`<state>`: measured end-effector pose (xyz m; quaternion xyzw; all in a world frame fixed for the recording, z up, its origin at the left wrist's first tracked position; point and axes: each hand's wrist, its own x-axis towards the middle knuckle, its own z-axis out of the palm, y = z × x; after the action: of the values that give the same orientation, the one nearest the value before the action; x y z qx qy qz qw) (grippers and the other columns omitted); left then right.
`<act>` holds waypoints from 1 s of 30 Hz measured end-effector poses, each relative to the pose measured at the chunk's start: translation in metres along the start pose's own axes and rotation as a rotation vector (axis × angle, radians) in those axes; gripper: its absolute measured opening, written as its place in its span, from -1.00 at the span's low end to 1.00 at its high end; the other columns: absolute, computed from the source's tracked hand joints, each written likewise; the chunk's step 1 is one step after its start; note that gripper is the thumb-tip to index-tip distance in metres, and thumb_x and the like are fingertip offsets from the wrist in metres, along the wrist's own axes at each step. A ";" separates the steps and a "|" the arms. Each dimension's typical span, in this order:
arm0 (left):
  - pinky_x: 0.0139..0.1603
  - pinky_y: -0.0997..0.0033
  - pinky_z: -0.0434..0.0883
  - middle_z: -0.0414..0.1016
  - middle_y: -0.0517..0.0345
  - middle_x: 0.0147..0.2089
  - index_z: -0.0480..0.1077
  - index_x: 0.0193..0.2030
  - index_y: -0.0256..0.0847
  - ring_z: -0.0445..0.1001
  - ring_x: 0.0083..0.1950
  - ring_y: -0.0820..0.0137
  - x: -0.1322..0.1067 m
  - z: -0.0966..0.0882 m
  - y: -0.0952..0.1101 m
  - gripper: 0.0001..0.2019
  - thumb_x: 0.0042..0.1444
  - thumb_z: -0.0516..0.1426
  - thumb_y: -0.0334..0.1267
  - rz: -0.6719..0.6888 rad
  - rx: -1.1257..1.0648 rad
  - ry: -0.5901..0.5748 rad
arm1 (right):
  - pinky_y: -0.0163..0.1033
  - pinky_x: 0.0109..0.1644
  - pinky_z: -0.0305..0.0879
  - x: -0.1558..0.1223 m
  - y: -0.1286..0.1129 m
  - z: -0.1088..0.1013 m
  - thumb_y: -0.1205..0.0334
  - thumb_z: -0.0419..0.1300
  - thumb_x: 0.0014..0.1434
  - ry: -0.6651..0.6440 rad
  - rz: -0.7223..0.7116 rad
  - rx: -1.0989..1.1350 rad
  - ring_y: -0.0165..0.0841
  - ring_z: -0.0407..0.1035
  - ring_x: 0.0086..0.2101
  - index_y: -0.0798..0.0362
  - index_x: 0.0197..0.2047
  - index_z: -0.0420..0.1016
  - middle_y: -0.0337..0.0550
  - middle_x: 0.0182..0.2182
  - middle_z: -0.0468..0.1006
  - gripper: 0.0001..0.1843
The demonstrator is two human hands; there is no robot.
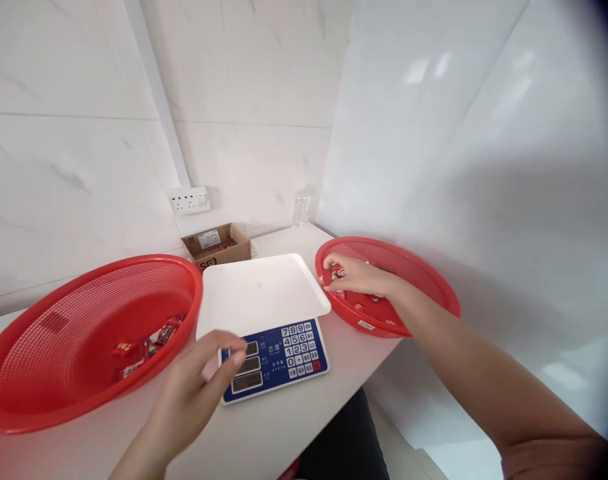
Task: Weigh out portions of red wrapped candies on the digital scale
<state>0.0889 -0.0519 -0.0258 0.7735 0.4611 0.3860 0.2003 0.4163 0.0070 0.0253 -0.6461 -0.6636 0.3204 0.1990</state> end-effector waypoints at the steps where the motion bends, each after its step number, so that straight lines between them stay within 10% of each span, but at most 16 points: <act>1: -0.26 0.39 0.48 0.52 0.13 -0.21 0.43 -0.22 -0.14 0.50 -0.21 0.37 0.004 0.003 -0.001 -0.78 0.21 0.04 -0.10 -0.002 0.009 -0.023 | -0.34 -0.50 0.23 0.006 -0.013 0.014 0.29 0.23 -0.06 -0.036 -0.085 0.058 -0.42 0.35 -0.50 -0.05 -0.26 0.23 -0.29 -0.41 0.47 -0.71; 5: -0.25 0.39 0.48 0.52 0.09 -0.10 0.39 -0.12 -0.11 0.47 -0.04 0.28 0.022 0.023 -0.015 -0.79 0.22 0.00 -0.16 -0.001 0.103 -0.030 | -0.29 -0.43 0.33 0.038 -0.046 0.072 0.25 0.29 -0.09 -0.231 -0.275 0.166 -0.41 0.35 -0.45 -0.01 -0.29 0.21 -0.27 -0.40 0.43 -0.67; 9: 0.04 0.19 0.41 0.47 0.06 0.04 0.35 0.05 -0.08 0.39 0.10 0.23 0.028 0.033 -0.030 -0.71 0.18 0.05 -0.21 0.011 0.165 -0.046 | -0.18 -0.19 0.36 0.058 -0.055 0.108 0.24 0.38 -0.19 -0.154 -0.401 0.053 -0.34 0.36 -0.29 0.02 -0.22 0.34 -0.19 -0.23 0.42 -0.57; 13: 0.09 0.18 0.38 0.45 0.05 0.05 0.34 0.09 -0.09 0.39 0.10 0.24 0.026 0.030 -0.039 -0.67 0.18 0.04 -0.24 -0.002 0.195 -0.063 | -0.16 -0.08 0.31 0.059 -0.054 0.111 0.40 0.19 -0.02 -0.097 -0.390 0.057 -0.32 0.38 -0.21 0.03 -0.22 0.37 -0.16 -0.20 0.46 -0.75; 19: 0.12 0.21 0.37 0.43 0.07 0.11 0.38 0.07 -0.11 0.38 0.14 0.25 0.028 0.033 -0.044 -0.68 0.18 0.03 -0.26 -0.012 0.222 -0.080 | -0.13 0.01 0.29 0.048 -0.042 0.102 0.36 0.22 0.02 -0.033 -0.348 0.076 -0.29 0.41 -0.12 -0.04 0.10 0.29 -0.09 -0.03 0.49 -0.46; 30: 0.00 0.26 0.45 0.53 0.05 -0.03 0.50 -0.10 -0.14 0.49 -0.02 0.28 0.044 0.040 -0.044 -0.66 0.18 -0.06 -0.41 0.000 0.306 -0.103 | -0.20 0.00 0.37 0.050 -0.036 0.111 0.56 -0.02 0.08 -0.048 -0.424 0.077 -0.38 0.46 -0.12 -0.03 -0.13 0.49 -0.21 -0.13 0.58 -0.58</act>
<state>0.1075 0.0101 -0.0617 0.8137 0.5036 0.2711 0.1036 0.3108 0.0393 -0.0372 -0.4762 -0.7765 0.3118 0.2703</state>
